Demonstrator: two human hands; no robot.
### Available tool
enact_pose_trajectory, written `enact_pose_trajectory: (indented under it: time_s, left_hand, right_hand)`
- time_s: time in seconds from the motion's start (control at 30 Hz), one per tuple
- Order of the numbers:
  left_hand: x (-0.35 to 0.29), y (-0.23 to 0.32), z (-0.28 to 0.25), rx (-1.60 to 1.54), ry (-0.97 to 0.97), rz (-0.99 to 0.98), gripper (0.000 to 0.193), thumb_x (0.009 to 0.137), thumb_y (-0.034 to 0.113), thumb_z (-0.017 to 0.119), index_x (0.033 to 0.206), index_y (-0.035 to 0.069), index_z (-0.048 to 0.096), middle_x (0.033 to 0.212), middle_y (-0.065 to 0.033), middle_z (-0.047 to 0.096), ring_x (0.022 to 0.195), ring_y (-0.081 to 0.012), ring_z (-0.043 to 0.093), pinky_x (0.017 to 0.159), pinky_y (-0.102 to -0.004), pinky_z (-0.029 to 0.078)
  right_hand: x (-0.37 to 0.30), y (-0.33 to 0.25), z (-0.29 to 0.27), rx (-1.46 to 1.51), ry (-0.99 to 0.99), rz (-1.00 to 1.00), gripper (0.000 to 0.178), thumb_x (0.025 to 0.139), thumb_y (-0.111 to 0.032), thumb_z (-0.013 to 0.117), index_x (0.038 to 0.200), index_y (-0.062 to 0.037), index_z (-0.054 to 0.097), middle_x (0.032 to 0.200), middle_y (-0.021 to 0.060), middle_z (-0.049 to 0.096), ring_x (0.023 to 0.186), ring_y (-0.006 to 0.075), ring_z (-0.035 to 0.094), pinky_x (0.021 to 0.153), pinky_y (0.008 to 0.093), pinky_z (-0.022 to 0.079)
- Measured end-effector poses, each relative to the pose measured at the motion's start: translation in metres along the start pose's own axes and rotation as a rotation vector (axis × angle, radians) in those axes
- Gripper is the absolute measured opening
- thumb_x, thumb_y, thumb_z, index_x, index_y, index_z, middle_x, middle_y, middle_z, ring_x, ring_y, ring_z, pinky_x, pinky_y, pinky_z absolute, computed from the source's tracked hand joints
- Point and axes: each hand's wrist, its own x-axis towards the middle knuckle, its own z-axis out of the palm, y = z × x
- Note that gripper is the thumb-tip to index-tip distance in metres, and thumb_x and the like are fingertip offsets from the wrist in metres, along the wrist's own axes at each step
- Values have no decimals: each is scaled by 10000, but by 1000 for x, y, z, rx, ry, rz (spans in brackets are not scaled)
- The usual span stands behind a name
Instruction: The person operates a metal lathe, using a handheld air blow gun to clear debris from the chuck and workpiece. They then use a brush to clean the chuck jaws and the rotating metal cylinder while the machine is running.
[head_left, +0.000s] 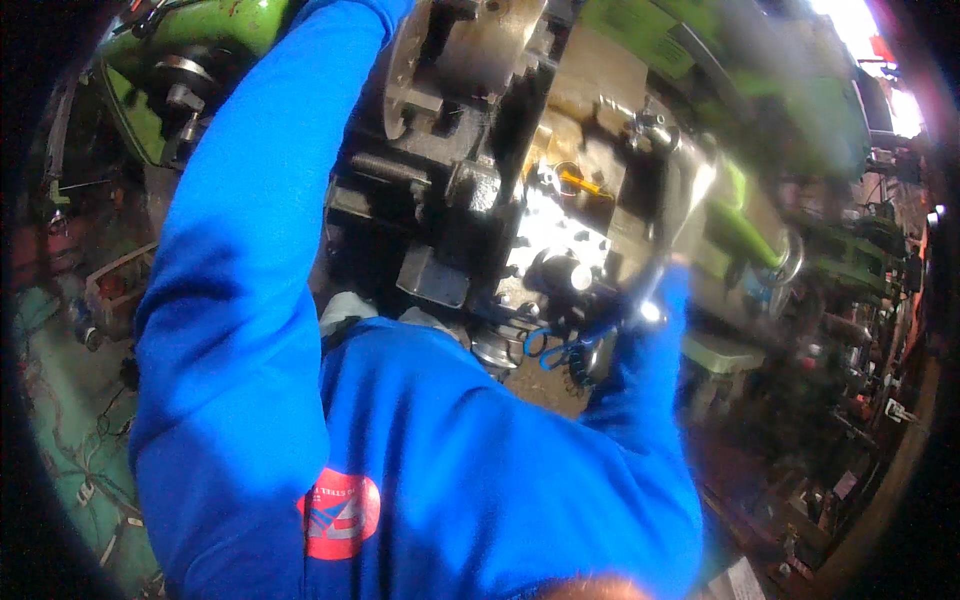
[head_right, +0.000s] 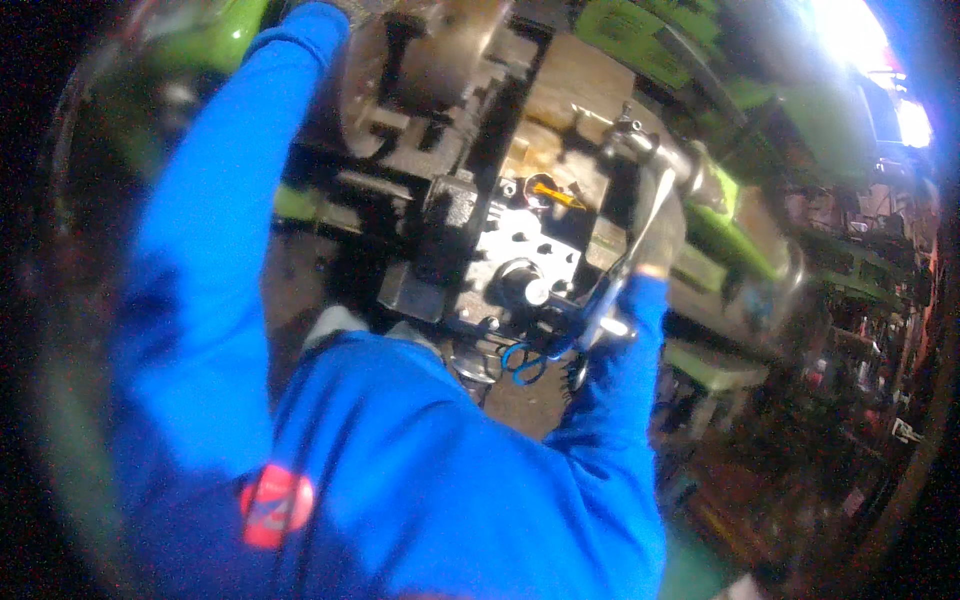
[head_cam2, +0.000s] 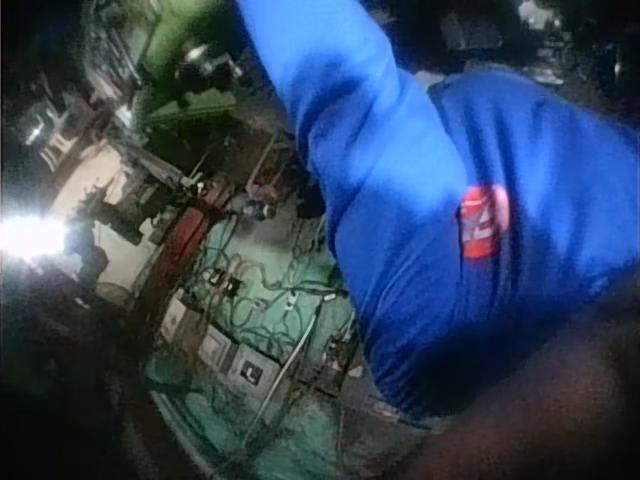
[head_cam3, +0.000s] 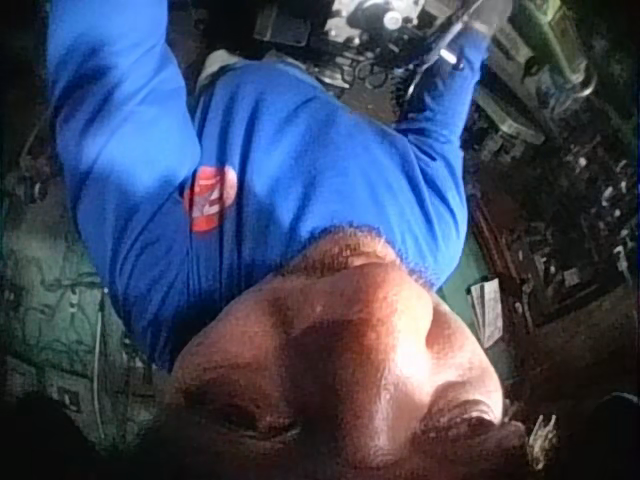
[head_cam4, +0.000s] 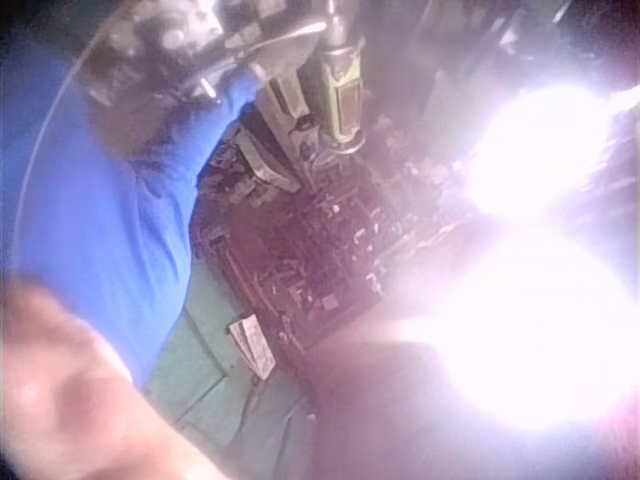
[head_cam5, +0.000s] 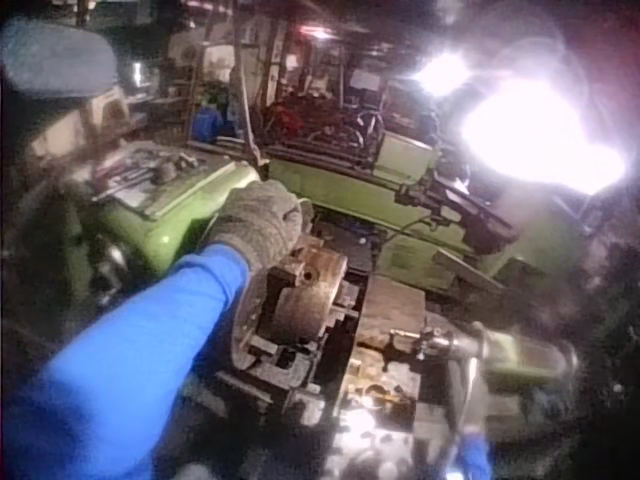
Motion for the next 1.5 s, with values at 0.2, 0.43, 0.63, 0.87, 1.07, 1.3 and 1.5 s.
enact_pose_trajectory:
  time_s: [0.2,0.43,0.63,0.87,1.07,1.3,1.5]
  left_hand:
    - [-8,-13,2,-28,56,44,275,902,308,586,816,106,752,930,-168,724,910,-388,688,833,-521,546]
    - [-5,-7,5,33,25,21,258,899,283,563,863,133,769,993,-152,738,1004,-356,694,886,-501,546]
    - [-6,-5,2,68,-4,19,251,897,278,571,892,134,777,1024,-142,742,1031,-337,693,897,-501,548]
    - [-5,-4,0,50,-10,3,255,907,274,571,889,131,781,1028,-153,738,1036,-345,690,898,-491,544]
    - [-5,-5,-5,21,-27,8,255,911,277,563,869,137,773,1021,-152,735,1023,-357,684,910,-490,536]
    - [-7,-6,0,22,-20,-13,243,910,281,564,900,149,767,1039,-141,729,1035,-352,679,933,-491,529]
    - [-7,-8,1,49,-12,1,252,912,280,564,900,135,770,1050,-148,730,1038,-358,681,930,-493,533]
  right_hand:
    - [96,-98,-4,-528,-508,90,469,1038,-475,505,1290,-133,706,1148,209,737,1104,399,692,971,459,519]
    - [123,-68,0,-612,-620,-148,475,1016,-448,530,1316,-109,673,1237,224,701,1158,413,664,983,480,516]
    - [132,-42,6,-499,-575,-208,485,985,-436,590,1323,-97,662,1271,237,682,1182,418,650,991,488,514]
    - [129,-58,2,-575,-642,-178,479,952,-447,638,1282,-105,695,1288,226,681,1203,414,642,996,493,513]
    - [149,-28,19,-576,-598,-245,283,935,-319,666,1096,-125,793,1036,172,758,949,355,718,841,471,547]
    - [120,-105,-20,-694,-751,-105,369,1008,-387,550,1250,-173,729,1318,173,682,1230,384,635,1028,473,504]
    - [139,-54,8,-632,-699,-168,340,1012,-341,553,1242,-166,732,1309,176,686,1222,374,642,1029,471,504]
